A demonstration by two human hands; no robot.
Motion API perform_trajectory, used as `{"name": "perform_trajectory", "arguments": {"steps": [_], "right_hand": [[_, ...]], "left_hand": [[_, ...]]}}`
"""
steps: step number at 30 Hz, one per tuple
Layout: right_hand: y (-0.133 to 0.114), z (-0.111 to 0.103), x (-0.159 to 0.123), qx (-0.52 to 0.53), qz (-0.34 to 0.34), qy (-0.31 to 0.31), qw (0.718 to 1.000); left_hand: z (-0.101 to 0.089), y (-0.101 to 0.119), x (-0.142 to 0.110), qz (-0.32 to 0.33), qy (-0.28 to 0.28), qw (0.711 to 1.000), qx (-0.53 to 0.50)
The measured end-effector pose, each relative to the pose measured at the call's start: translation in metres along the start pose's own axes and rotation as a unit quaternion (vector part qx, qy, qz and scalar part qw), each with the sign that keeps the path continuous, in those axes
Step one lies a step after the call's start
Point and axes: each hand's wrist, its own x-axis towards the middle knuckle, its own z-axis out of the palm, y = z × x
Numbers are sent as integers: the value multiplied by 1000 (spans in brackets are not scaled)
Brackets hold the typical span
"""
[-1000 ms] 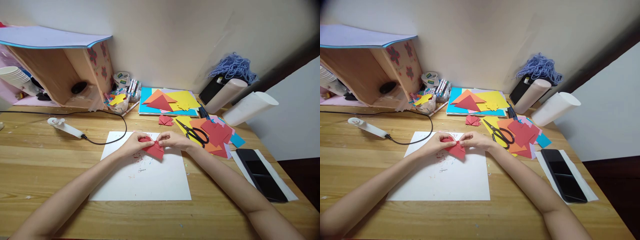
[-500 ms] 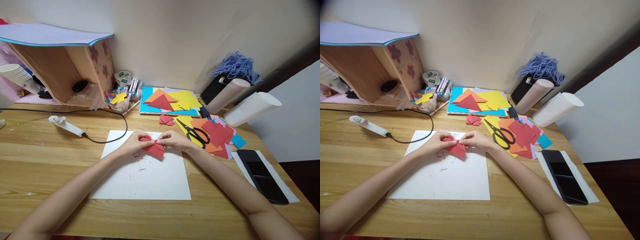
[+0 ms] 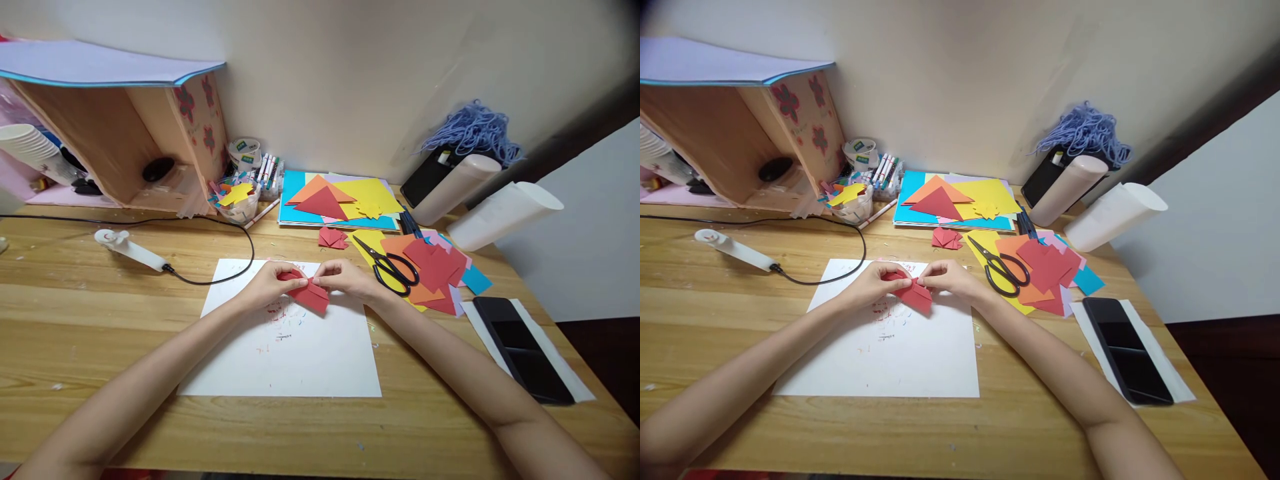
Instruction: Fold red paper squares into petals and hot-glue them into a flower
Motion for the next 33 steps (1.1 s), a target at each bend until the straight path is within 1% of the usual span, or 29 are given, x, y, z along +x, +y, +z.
{"name": "perform_trajectory", "arguments": {"steps": [2, 5, 9, 15, 18, 23, 25, 28, 33], "right_hand": [[1, 0, 1, 6, -5, 3, 1000], [0, -2, 1, 29, 10, -12, 999], [-3, -5, 0, 60, 22, -43, 997], [0, -5, 1, 40, 25, -18, 999], [4, -3, 3, 17, 4, 1, 1000], [4, 4, 0, -13, -60, 34, 998], [3, 6, -1, -24, -68, 41, 997], [3, 4, -1, -24, -52, 27, 998], [1, 1, 1, -30, -40, -9, 999]], "left_hand": [[2, 0, 0, -8, 15, 1000, 11], [4, 1, -1, -30, 38, 999, 25], [5, 1, -2, -39, 42, 998, 19], [5, 0, -1, -43, 37, 998, 17], [6, 1, -1, -49, 36, 998, 17], [7, 5, -3, -53, 44, 998, 12], [8, 7, -3, -61, 55, 997, 8], [9, 6, -4, -65, 74, 995, 4], [12, 2, -4, -47, 88, 995, -2]]}}
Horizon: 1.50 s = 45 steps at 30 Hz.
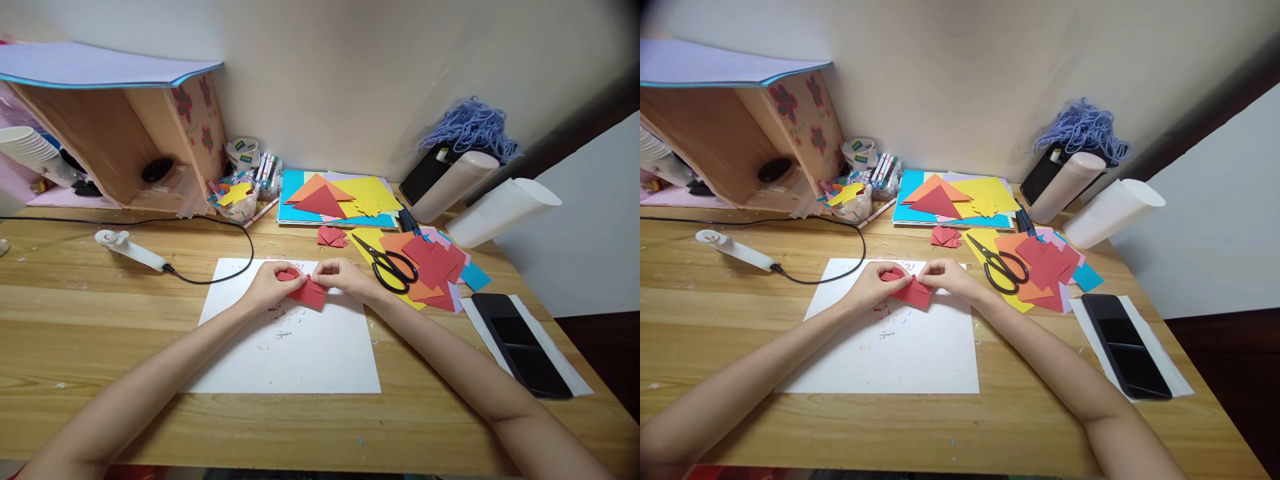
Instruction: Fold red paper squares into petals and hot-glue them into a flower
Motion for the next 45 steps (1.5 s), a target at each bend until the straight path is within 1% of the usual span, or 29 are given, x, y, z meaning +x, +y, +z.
{"name": "perform_trajectory", "arguments": {"steps": [2, 7, 14, 19, 23, 30, 35, 41, 45], "right_hand": [[-2, 2, -1, -2, -5, 8, 1000], [-4, 12, -5, -38, -37, 66, 996], [-3, 16, -5, -26, -51, 57, 997], [0, 19, -5, -36, -77, 87, 993], [0, 20, -6, -38, -78, 100, 991], [1, 19, -6, -39, -79, 92, 992], [1, 19, -6, -41, -77, 101, 991], [-2, 16, -5, -49, -61, 62, 995], [1, 16, -6, -61, -69, 68, 993]], "left_hand": [[1, -2, 0, 7, 1, 1000, 0], [3, -6, 0, 14, 0, 1000, 4], [5, -10, 0, 16, 21, 1000, 10], [6, -9, -1, 18, 17, 1000, 12], [6, -9, 0, 22, 16, 1000, 12], [5, -8, 0, 17, 8, 1000, 12], [5, -8, 1, 16, 4, 1000, 12], [5, -8, 1, 23, 24, 999, -2], [5, -8, 1, 29, 28, 999, 0]]}}
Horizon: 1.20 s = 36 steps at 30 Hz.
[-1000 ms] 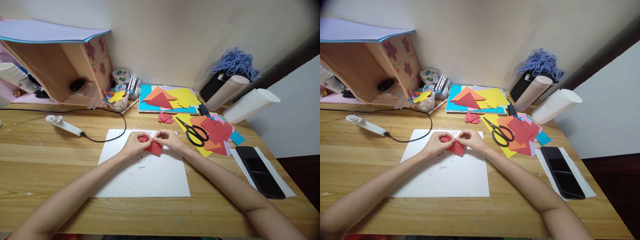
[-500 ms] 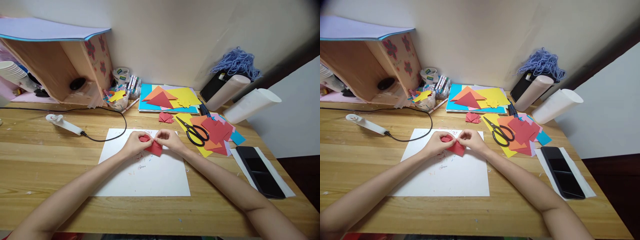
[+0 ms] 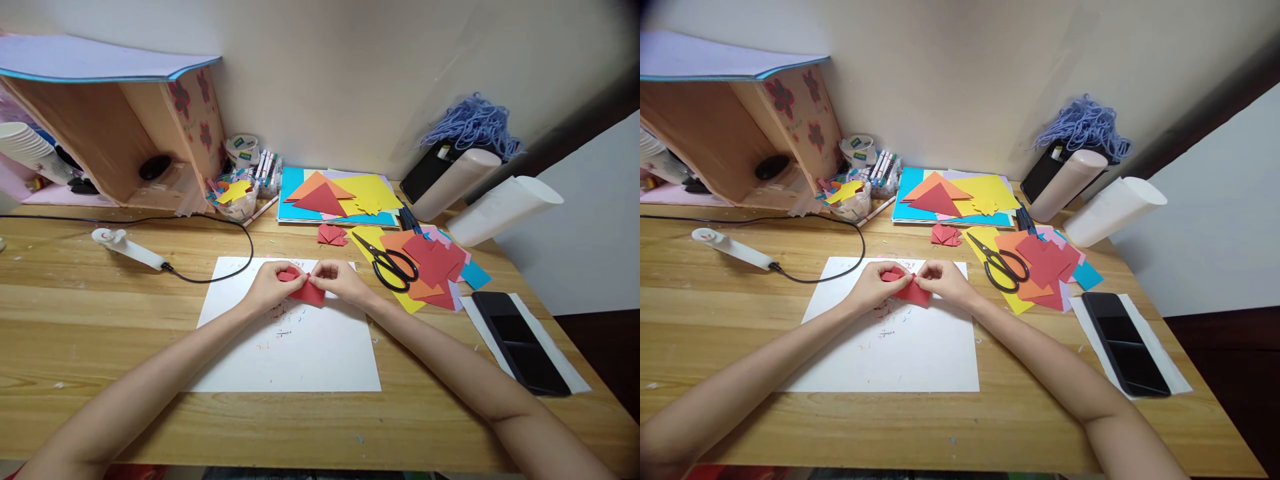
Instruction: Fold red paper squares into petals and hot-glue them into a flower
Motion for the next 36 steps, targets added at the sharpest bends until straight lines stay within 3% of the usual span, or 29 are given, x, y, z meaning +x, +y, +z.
{"name": "perform_trajectory", "arguments": {"steps": [17, 25, 30, 36], "right_hand": [[0, 2, 0, 16, -19, 14, 1000], [0, 4, 2, -5, -17, 91, 996], [0, 3, 2, -1, -18, 105, 994], [-3, 9, 1, 24, -26, 92, 995]], "left_hand": [[0, 3, -1, -36, 18, 999, -12], [-7, 10, 0, -34, 4, 999, -21], [-7, 4, 4, -61, 7, 996, -70], [-2, -1, 3, -30, 20, 997, -69]]}}
